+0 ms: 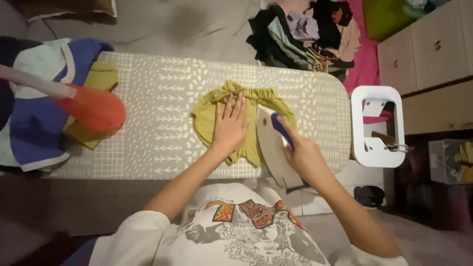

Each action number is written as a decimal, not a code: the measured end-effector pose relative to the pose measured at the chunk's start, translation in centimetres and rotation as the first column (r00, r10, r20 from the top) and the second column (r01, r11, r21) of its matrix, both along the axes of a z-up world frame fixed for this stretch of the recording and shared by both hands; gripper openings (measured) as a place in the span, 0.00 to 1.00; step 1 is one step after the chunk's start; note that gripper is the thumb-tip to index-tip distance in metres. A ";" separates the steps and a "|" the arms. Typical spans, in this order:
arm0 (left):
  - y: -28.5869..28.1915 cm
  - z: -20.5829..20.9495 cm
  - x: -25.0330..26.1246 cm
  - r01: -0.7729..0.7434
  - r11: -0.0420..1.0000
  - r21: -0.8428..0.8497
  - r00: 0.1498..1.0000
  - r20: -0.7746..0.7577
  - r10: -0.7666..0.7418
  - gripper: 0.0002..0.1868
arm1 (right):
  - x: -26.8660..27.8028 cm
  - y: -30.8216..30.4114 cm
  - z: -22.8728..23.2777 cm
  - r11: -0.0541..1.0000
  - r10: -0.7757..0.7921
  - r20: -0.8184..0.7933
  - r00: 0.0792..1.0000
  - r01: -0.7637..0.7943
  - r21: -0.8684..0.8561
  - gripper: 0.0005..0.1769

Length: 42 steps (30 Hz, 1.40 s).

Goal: Ironing and folding small pieces of clothing on an ironing board.

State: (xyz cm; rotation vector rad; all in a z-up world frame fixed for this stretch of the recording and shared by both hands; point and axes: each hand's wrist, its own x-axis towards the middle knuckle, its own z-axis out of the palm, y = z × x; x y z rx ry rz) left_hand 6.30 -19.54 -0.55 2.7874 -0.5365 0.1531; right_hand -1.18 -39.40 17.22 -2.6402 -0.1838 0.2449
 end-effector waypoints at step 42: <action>5.6 3.3 -8.5 0.314 0.916 -0.251 0.949 0.083 -0.303 0.26 | 16.8 2.0 -2.6 0.834 0.520 0.267 0.812 -0.414 -0.363 0.15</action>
